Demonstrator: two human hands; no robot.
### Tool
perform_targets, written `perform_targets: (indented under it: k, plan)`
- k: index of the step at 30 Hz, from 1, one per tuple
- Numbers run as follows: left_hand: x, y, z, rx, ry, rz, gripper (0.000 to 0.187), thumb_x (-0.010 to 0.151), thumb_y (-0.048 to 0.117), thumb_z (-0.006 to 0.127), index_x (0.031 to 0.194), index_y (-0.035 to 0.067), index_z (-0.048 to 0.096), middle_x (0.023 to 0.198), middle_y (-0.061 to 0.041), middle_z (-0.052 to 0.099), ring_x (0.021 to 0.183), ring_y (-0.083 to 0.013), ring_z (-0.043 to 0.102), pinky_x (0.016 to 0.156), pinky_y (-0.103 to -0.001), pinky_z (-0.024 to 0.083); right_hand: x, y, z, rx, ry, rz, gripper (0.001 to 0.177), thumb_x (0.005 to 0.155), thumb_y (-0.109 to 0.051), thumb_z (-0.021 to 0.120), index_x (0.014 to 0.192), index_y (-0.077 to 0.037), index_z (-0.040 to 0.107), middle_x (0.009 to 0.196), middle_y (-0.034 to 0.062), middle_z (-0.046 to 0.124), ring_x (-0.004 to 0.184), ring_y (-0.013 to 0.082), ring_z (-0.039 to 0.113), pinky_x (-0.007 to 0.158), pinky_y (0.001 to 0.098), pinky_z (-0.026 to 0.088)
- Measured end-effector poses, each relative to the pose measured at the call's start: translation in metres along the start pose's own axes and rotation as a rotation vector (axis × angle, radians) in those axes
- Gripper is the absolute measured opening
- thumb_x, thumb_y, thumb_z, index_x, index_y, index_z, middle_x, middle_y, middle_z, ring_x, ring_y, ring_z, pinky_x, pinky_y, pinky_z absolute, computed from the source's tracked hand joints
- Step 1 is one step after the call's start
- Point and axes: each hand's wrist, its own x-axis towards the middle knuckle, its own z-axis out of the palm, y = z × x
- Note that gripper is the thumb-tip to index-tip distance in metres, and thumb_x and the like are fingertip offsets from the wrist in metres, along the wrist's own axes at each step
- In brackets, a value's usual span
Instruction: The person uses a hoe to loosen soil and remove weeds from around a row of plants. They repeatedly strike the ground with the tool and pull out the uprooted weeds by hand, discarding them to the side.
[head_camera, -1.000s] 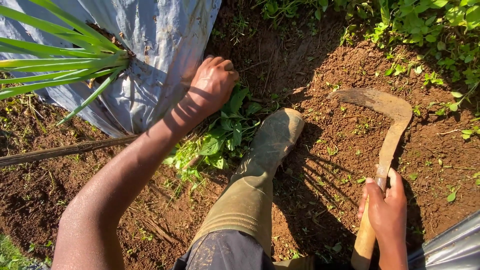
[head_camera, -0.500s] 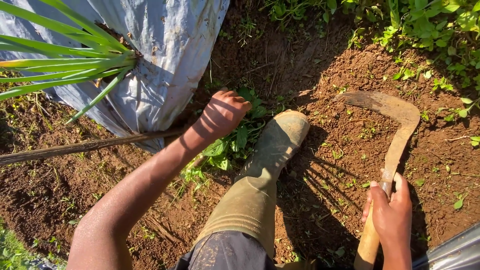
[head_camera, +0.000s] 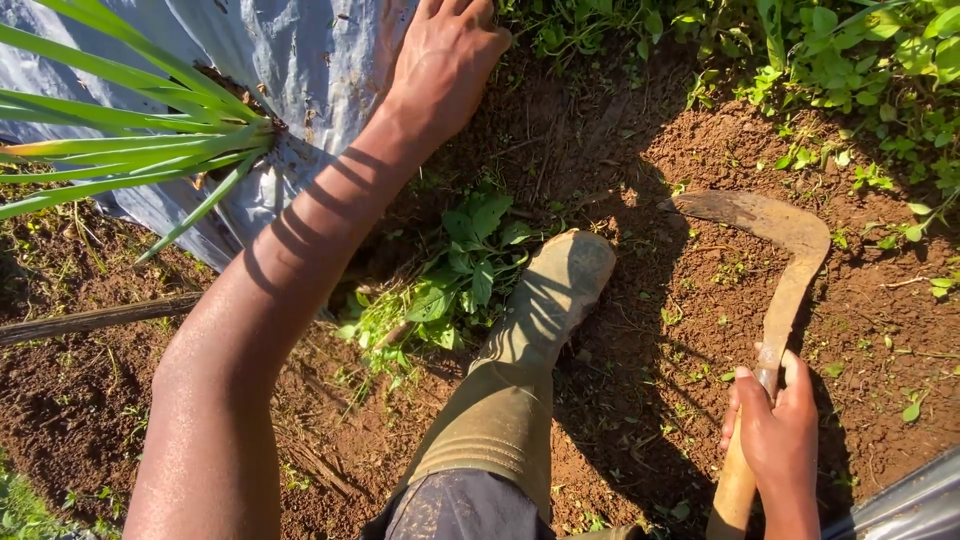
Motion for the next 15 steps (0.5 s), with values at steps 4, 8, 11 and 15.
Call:
perform_targets:
  k: [4,8,11,15]
  plan:
    - [0.008,-0.007,0.034,0.058,-0.137,-0.017,0.015,0.076,0.007,0.085,0.082,0.019,0.080,0.113,-0.008,0.073,0.101,-0.0269,0.064,0.078,-0.044,0.047,0.001,0.000,0.000,0.019,-0.005,0.010,0.039,0.110,-0.013,0.049,0.147,-0.005,0.041,0.079,0.0180,0.051,0.047,0.0277,0.044,0.044,0.0450,0.044]
    - [0.003,-0.013,0.048,0.157,-0.104,0.094,0.020,0.080,0.016,0.088,0.069,0.021,0.073,0.088,0.002,0.066,0.100,-0.0209,0.059,0.084,-0.039,0.048,0.002,-0.001,-0.001,0.008,-0.006,0.014,0.049,0.109,-0.015,0.050,0.155,-0.006,0.037,0.077,0.0168,0.052,0.046,0.0276,0.045,0.045,0.0447,0.044]
    - [-0.002,-0.015,0.055,0.080,-0.075,0.087,0.026,0.081,0.006,0.082,0.062,0.013,0.066,0.079,-0.003,0.069,0.087,-0.0247,0.063,0.090,-0.044,0.049,0.003,-0.001,-0.002,0.001,-0.007,0.042,0.063,0.109,-0.016,0.050,0.165,-0.007,0.025,0.080,0.0192,0.053,0.049,0.0289,0.046,0.048,0.0463,0.046]
    - [0.002,-0.013,0.052,0.144,-0.170,0.018,0.018,0.074,0.000,0.079,0.069,0.014,0.069,0.086,-0.007,0.069,0.082,-0.0277,0.069,0.089,-0.045,0.047,0.002,-0.002,-0.002,0.019,-0.011,0.035,0.057,0.108,-0.014,0.050,0.161,-0.007,0.031,0.078,0.0175,0.052,0.047,0.0280,0.045,0.047,0.0456,0.044]
